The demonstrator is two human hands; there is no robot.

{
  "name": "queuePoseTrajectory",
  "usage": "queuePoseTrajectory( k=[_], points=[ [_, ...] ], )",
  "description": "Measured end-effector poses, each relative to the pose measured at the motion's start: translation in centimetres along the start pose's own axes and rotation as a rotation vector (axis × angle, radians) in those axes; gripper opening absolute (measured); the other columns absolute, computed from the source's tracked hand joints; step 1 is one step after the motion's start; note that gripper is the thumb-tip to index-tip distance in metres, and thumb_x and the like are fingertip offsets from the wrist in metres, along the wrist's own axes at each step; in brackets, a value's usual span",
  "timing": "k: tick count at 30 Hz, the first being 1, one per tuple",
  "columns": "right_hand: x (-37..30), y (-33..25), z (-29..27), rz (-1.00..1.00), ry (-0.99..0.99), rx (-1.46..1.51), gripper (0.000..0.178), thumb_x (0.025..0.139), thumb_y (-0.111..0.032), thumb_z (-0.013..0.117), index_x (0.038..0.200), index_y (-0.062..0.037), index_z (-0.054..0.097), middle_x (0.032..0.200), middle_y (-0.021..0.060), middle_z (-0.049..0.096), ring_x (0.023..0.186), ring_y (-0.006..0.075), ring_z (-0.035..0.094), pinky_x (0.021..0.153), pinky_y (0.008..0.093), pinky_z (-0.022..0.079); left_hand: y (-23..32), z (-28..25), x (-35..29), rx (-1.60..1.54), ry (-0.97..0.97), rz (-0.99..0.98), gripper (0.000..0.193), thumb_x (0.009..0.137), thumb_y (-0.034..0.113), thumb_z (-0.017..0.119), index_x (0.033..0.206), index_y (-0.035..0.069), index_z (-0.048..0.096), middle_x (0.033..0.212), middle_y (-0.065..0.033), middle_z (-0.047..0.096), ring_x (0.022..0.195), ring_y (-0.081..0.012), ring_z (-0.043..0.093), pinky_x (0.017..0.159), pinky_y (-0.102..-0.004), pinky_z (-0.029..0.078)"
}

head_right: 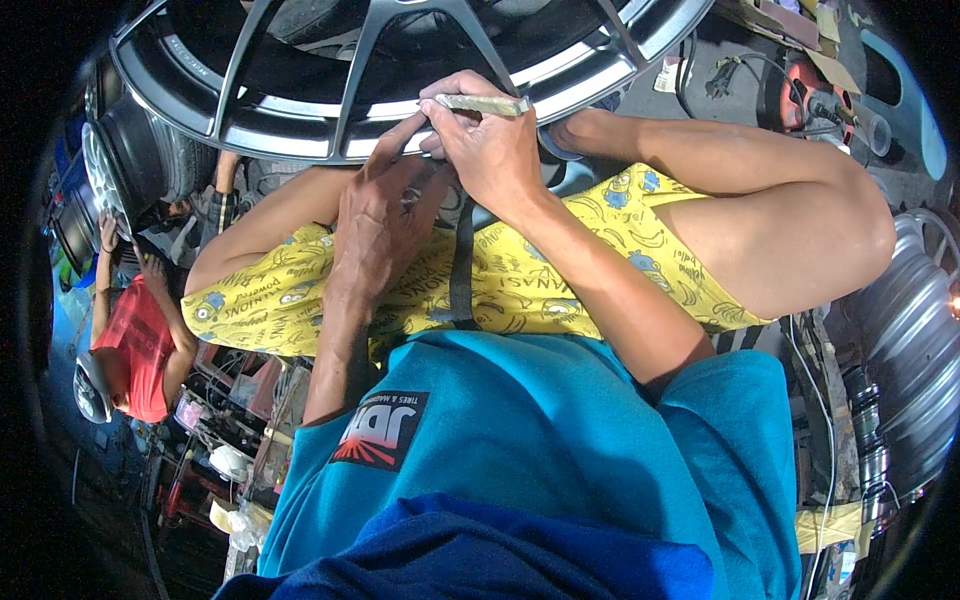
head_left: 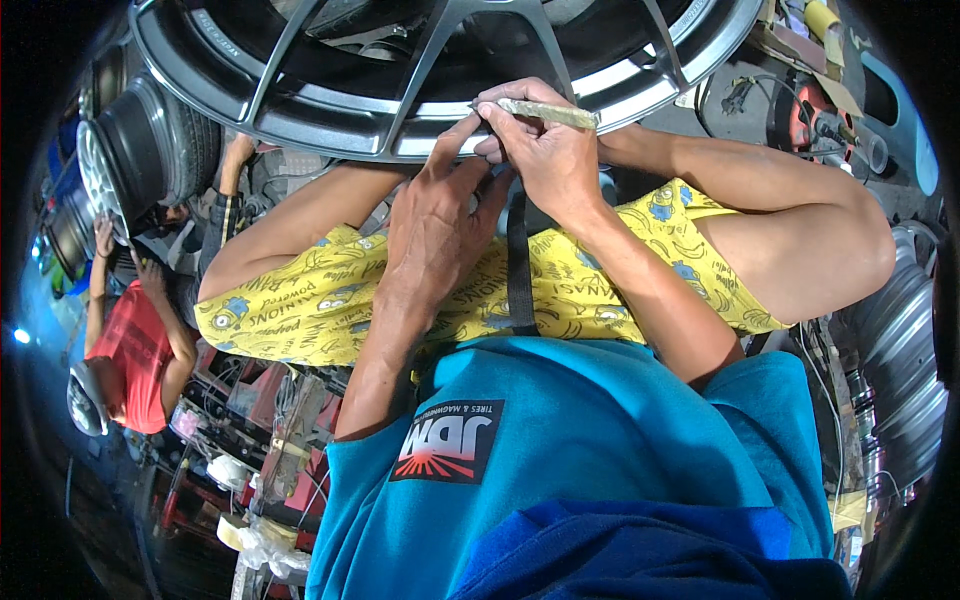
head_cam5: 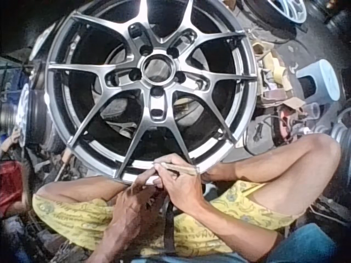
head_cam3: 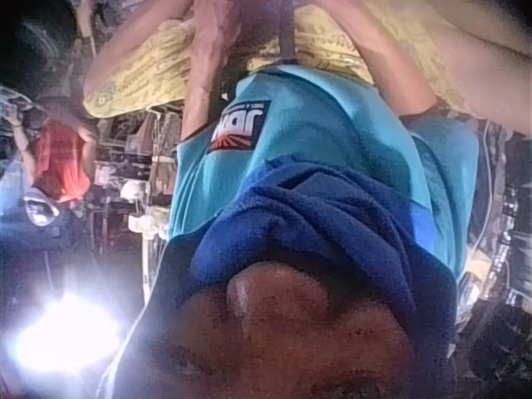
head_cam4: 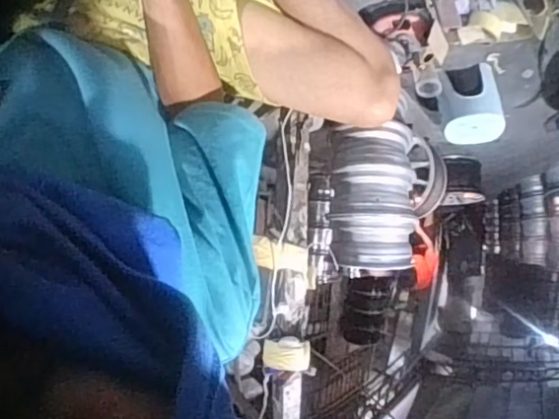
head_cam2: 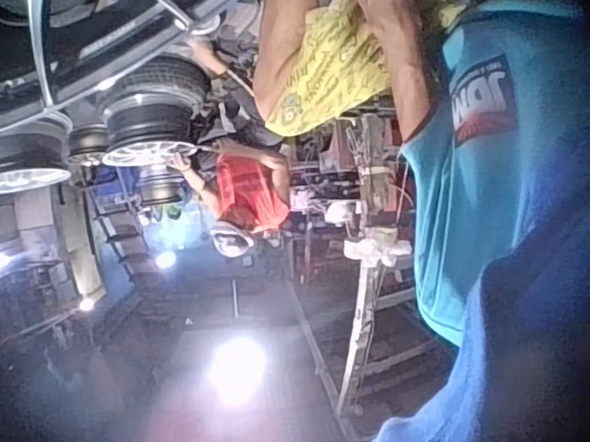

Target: The person applies a substance to the edge of a car wheel rim using a small brush while sitting on the floor, rotating the wheel by hand to access different sections.

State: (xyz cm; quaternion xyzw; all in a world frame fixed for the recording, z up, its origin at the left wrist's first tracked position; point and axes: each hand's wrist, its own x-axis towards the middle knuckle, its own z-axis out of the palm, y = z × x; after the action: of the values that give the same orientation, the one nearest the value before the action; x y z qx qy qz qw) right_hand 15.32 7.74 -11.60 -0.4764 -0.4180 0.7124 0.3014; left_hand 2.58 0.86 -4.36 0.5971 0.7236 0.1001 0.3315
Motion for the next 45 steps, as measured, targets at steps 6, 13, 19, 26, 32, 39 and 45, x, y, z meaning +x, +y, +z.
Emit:
queuePoseTrajectory(
  k=[6, 13, 19, 26, 32, 39, 45],
  points=[
    [0.0, -0.6, -0.1, -0.018, -0.029, -0.028, 0.014, 0.103, -0.008, 0.07, 0.111, 0.0029, 0.073, 0.092, 0.0108, 0.078, 0.08, 0.017, 0.081, 0.063, 0.0258, 0.062, 0.6, -0.1, 0.1, -0.053, 0.005, -0.062, 0.016, 0.093, 0.012, 0.076, 0.096, -0.004, 0.074, 0.149, -0.0088, 0.063, 0.089, -0.0368, 0.076, 0.078, -0.0488, 0.06],
    [0.1, -0.4, -0.1, 0.004, -0.042, -0.004, 0.014, 0.104, -0.008, 0.069, 0.11, 0.0036, 0.072, 0.093, 0.0112, 0.078, 0.08, 0.0176, 0.081, 0.063, 0.0265, 0.062, 0.3, 0.1, 0.0, -0.056, 0.014, -0.031, 0.017, 0.094, 0.012, 0.076, 0.103, -0.001, 0.075, 0.15, -0.009, 0.061, 0.087, -0.0351, 0.077, 0.077, -0.0483, 0.061],
    [0.1, -0.2, 0.0, 0.033, -0.011, 0.02, 0.014, 0.104, -0.008, 0.069, 0.111, 0.0038, 0.071, 0.092, 0.0111, 0.077, 0.078, 0.0171, 0.08, 0.062, 0.0272, 0.062, 0.2, 0.0, 0.0, -0.032, -0.009, -0.022, 0.018, 0.096, 0.017, 0.078, 0.107, 0.004, 0.075, 0.149, -0.0109, 0.059, 0.08, -0.0344, 0.078, 0.075, -0.0502, 0.061],
    [0.1, -0.5, 0.1, 0.025, -0.023, -0.031, 0.015, 0.103, -0.01, 0.071, 0.11, 0.003, 0.072, 0.09, 0.0111, 0.077, 0.077, 0.0189, 0.081, 0.062, 0.0275, 0.062, -0.2, 0.3, -0.2, -0.018, 0.024, -0.001, 0.022, 0.095, 0.017, 0.079, 0.112, 0.005, 0.074, 0.149, -0.0121, 0.059, 0.08, -0.0352, 0.077, 0.076, -0.0498, 0.061],
    [0.4, 0.0, 0.1, 0.004, -0.033, 0.016, 0.015, 0.102, -0.011, 0.071, 0.109, 0.0032, 0.071, 0.089, 0.0112, 0.077, 0.076, 0.0194, 0.081, 0.061, 0.0276, 0.061, 0.0, 0.2, -0.2, -0.01, 0.044, 0.017, 0.022, 0.095, 0.017, 0.078, 0.112, 0.004, 0.075, 0.149, -0.014, 0.06, 0.081, -0.0359, 0.077, 0.076, -0.0494, 0.061],
    [0.2, 0.3, 0.0, 0.028, 0.006, 0.089, 0.015, 0.103, -0.008, 0.07, 0.111, 0.0043, 0.068, 0.091, 0.013, 0.075, 0.075, 0.0185, 0.08, 0.062, 0.0283, 0.064, 0.0, 0.1, -0.2, -0.004, 0.014, 0.008, 0.017, 0.095, 0.017, 0.079, 0.1, 0.001, 0.075, 0.151, -0.0104, 0.058, 0.079, -0.0361, 0.077, 0.074, -0.0507, 0.06],
    [0.2, 0.3, 0.0, 0.027, -0.003, 0.054, 0.014, 0.104, -0.009, 0.07, 0.11, 0.004, 0.068, 0.09, 0.012, 0.076, 0.075, 0.0168, 0.079, 0.061, 0.0277, 0.063, 0.1, 0.1, -0.2, -0.013, 0.017, 0.006, 0.018, 0.095, 0.017, 0.078, 0.102, 0.001, 0.075, 0.15, -0.0092, 0.058, 0.079, -0.0359, 0.077, 0.074, -0.0512, 0.061]
  ],
)
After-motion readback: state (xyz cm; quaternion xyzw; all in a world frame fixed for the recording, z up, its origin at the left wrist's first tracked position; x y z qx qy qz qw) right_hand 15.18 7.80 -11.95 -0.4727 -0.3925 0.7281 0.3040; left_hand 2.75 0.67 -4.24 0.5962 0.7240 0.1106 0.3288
